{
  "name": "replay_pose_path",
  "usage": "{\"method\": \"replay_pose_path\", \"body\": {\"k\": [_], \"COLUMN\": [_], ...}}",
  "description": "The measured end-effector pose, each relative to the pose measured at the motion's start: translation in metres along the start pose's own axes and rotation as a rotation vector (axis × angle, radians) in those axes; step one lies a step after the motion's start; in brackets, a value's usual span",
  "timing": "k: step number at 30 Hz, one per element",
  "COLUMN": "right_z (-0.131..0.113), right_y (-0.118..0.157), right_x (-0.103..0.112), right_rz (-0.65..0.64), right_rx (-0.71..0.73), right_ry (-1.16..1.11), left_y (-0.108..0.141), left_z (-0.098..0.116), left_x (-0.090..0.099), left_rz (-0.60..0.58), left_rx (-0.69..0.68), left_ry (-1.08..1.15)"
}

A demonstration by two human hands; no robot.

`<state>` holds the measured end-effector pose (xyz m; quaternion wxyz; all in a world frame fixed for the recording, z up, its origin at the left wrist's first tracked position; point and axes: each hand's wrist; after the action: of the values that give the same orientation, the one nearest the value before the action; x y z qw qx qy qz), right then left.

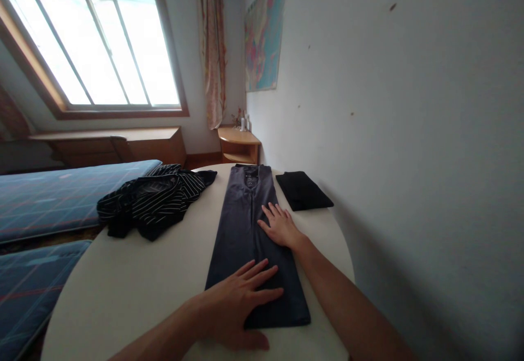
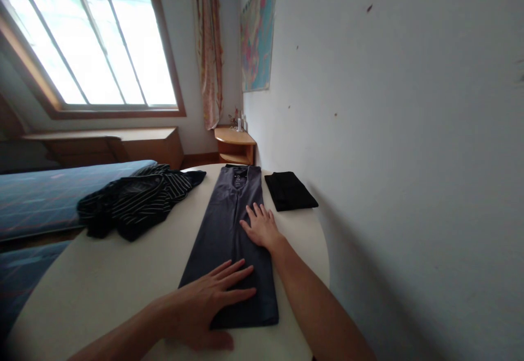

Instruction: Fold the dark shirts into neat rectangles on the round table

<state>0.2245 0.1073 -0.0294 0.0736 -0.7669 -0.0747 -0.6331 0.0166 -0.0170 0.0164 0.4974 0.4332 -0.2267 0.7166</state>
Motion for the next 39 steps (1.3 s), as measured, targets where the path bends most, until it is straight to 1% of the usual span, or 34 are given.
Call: {"method": "replay_pose_path", "body": {"k": [3,7,11,18,23,26,28,31,33,35,37,39], "right_z": [0.006,0.011,0.013,0.018,0.024,0.026,0.025,0.023,0.021,0.019,0.017,0.013], "right_y": [0.000,0.001,0.000,0.000,-0.002,-0.005,-0.006,-0.005,-0.003,-0.001,0.002,0.005], "right_x": [0.001,0.005,0.005,0.006,0.011,0.012,0.011,0.007,0.005,0.006,0.011,0.018], "right_rz": [0.029,0.002,0.014,0.051,0.130,0.183,0.191,0.123,0.065,0.053,0.092,0.144], "right_rx": [-0.005,0.007,0.024,0.007,0.005,0.039,0.101,0.154,0.113,0.039,-0.014,-0.045], "right_ry": [0.016,0.005,-0.006,0.001,-0.025,-0.052,-0.059,-0.040,-0.013,0.021,0.064,0.097], "left_y": [0.002,0.006,0.007,0.005,0.003,0.002,0.002,0.003,0.004,0.005,0.004,0.003], "left_z": [0.000,-0.005,-0.007,-0.005,-0.007,-0.010,-0.012,-0.014,-0.014,-0.014,-0.014,-0.013], "left_x": [0.003,0.008,0.009,0.007,0.004,0.001,0.000,0.000,0.001,0.001,0.000,-0.001], "left_rz": [0.054,0.143,0.164,0.194,0.220,0.201,0.185,0.179,0.186,0.192,0.168,0.110], "left_rx": [-0.033,-0.049,-0.022,-0.083,-0.128,-0.137,-0.140,-0.124,-0.101,-0.080,-0.048,-0.007], "left_ry": [0.022,0.046,0.031,-0.040,-0.053,-0.044,-0.032,-0.006,0.004,0.005,0.009,0.012]}}
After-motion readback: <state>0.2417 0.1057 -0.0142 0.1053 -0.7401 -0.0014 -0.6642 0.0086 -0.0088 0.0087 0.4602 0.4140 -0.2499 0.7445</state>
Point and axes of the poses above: each hand's wrist, its own y-axis away from the middle knuckle, its own x-axis out of the back of the hand, z = x × y, and after that the axes turned 2 degrees about y, right-handed
